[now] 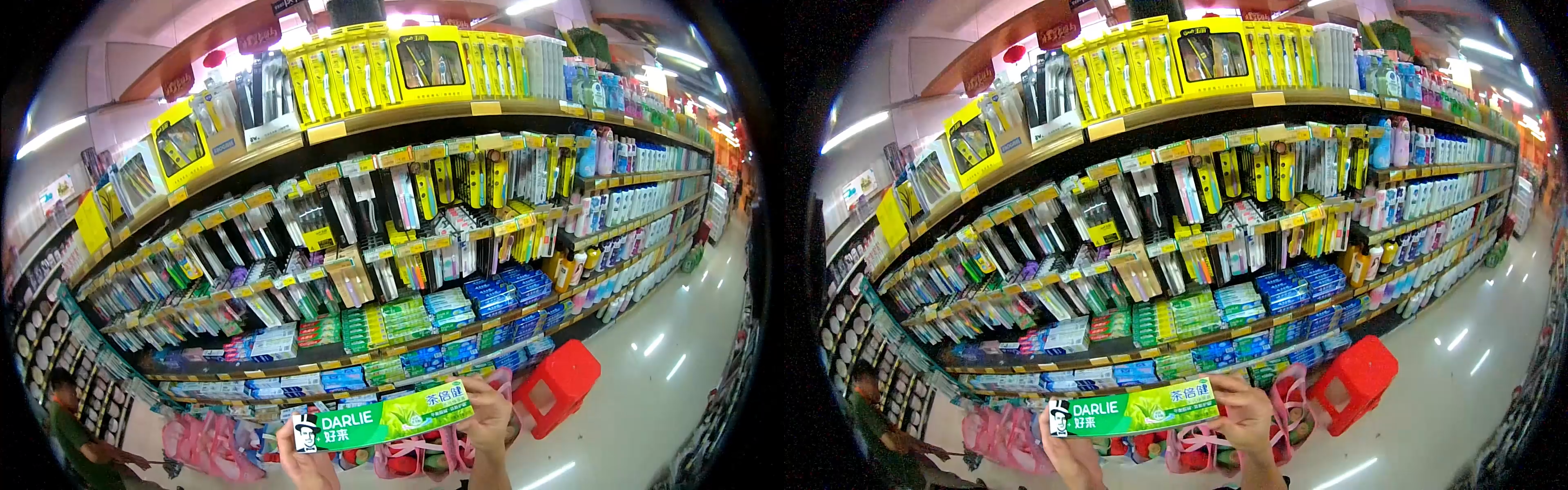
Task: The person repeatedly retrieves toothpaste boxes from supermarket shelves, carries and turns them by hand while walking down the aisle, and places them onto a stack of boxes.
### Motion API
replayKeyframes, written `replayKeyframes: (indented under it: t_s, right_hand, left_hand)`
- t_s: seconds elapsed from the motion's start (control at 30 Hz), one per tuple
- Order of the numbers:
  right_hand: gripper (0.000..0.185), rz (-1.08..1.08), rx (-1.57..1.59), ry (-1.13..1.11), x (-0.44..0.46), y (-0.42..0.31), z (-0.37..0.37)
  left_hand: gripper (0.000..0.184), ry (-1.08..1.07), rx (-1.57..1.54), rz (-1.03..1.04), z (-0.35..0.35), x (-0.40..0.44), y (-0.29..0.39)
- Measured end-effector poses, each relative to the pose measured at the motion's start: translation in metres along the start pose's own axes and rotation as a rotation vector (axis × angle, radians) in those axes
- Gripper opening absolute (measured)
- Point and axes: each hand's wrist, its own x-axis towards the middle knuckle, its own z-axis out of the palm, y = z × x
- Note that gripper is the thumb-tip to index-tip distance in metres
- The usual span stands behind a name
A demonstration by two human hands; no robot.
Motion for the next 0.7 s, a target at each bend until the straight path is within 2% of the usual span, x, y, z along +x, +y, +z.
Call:
replayKeyframes:
  t_s: [0.07, 0.17, 0.27, 0.5, 0.7]
  right_hand:
    - [0.041, -0.012, 0.012, -0.020, -0.006, 0.006, -0.005]
    - [0.044, 0.029, 0.128, 0.013, -0.007, 0.007, -0.003]
    - [0.045, 0.004, -0.038, 0.029, -0.005, 0.008, -0.007]
    - [0.048, 0.058, 0.200, 0.076, -0.003, 0.010, -0.008]
    - [0.052, 0.163, 0.216, 0.103, -0.001, 0.008, -0.011]
  left_hand:
    - [0.065, -0.160, -0.268, 0.163, 0.004, 0.000, 0.008]
    - [0.061, -0.171, -0.281, 0.138, 0.006, -0.003, 0.008]
    - [0.062, -0.140, -0.255, 0.169, 0.009, -0.003, 0.005]
    - [0.069, -0.171, -0.219, 0.189, 0.005, -0.005, 0.000]
    - [0.072, -0.167, -0.184, 0.149, 0.006, -0.007, -0.001]
